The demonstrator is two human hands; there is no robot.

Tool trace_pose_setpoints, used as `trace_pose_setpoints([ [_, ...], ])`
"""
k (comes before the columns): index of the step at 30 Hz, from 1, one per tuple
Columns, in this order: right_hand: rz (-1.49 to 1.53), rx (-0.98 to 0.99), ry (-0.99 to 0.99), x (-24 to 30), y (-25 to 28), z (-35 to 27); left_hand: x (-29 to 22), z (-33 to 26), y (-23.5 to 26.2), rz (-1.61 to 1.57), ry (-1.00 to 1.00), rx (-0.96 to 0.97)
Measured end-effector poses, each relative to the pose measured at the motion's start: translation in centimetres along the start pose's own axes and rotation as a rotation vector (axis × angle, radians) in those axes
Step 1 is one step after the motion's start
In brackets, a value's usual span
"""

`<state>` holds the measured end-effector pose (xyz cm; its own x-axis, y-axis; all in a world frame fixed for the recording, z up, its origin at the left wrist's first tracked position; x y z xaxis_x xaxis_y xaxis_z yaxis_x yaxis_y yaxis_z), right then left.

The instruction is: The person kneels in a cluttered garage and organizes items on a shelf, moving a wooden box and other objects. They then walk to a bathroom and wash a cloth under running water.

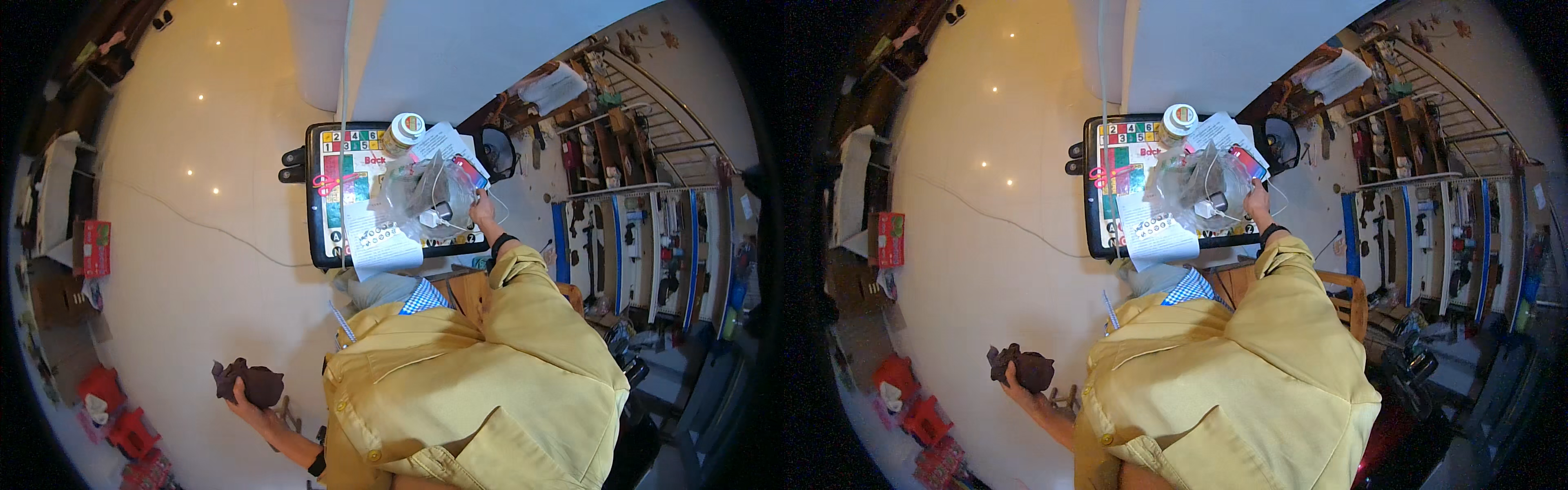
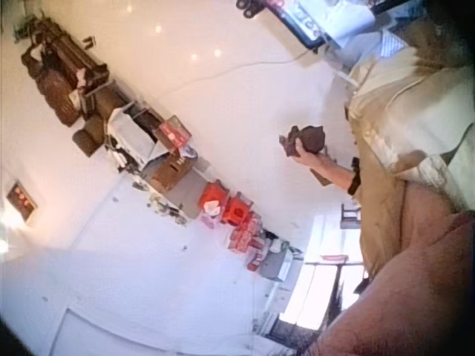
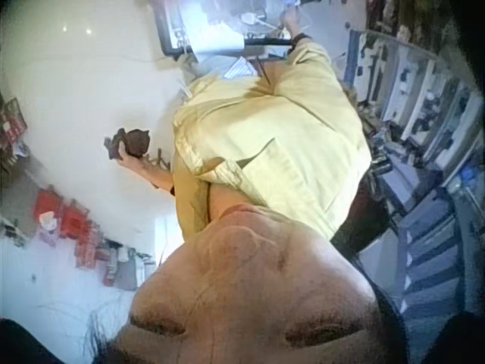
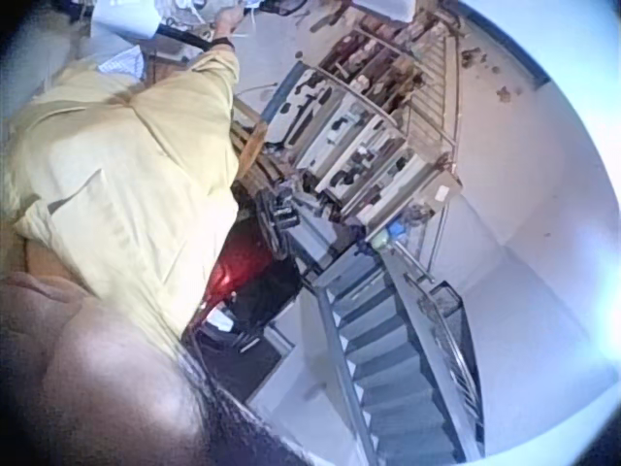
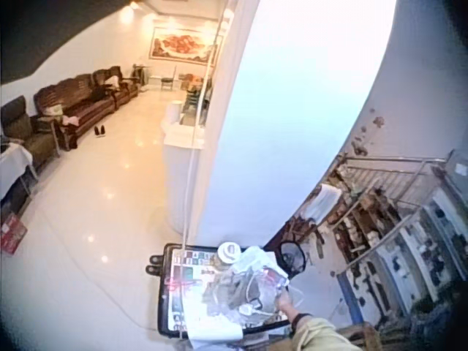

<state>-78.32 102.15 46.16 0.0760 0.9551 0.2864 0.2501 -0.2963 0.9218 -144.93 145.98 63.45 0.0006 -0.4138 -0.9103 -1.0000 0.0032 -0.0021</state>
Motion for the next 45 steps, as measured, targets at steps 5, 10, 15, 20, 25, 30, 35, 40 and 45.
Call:
trace_pose_setpoints([
  [5,-0.018,-0.072,0.056,0.6,0.4,-1.4,-1.0,3.1,-6.5,0.013,0.062,0.141],
  [10,-0.004,-0.048,0.169,3.0,0.0,-2.4,-0.8,5.9,-10.0,0.031,0.073,0.252],
  [15,-0.033,-0.045,0.166,3.3,0.6,-3.6,-2.6,7.4,-14.1,0.086,0.109,0.353],
  [20,0.012,-0.225,0.263,9.1,2.0,-6.9,-2.5,10.5,-15.3,0.112,0.126,0.432],
  [25,0.221,-0.218,0.429,17.1,1.7,-11.6,-3.6,12.9,-16.4,0.178,0.126,0.5],
  [30,0.229,-0.142,0.429,19.2,-0.7,-13.3,-4.0,14.8,-16.8,0.209,0.15,0.544],
  [35,0.176,-0.15,0.4,20.1,-1.5,-14.0,-4.1,15.9,-17.4,0.206,0.153,0.575],
  [40,0.131,-0.076,0.354,20.5,-3.2,-14.3,-3.6,15.8,-17.7,0.216,0.18,0.538],
  [45,0.02,-0.001,0.398,21.2,-5.1,-14.5,-3.6,14.6,-19.2,0.202,0.182,0.559],
])
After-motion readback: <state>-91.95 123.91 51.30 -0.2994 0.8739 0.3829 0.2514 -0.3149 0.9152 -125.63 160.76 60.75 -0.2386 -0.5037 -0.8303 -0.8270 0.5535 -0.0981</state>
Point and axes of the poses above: each hand's wrist, its own z-axis towards the middle knuckle, its own y-axis out of the back of the hand, x = y × z, the point moved 10 cm from there along z, towards the middle knuckle, and after that the axes turned 2 degrees about -y, right-handed, at the moved point
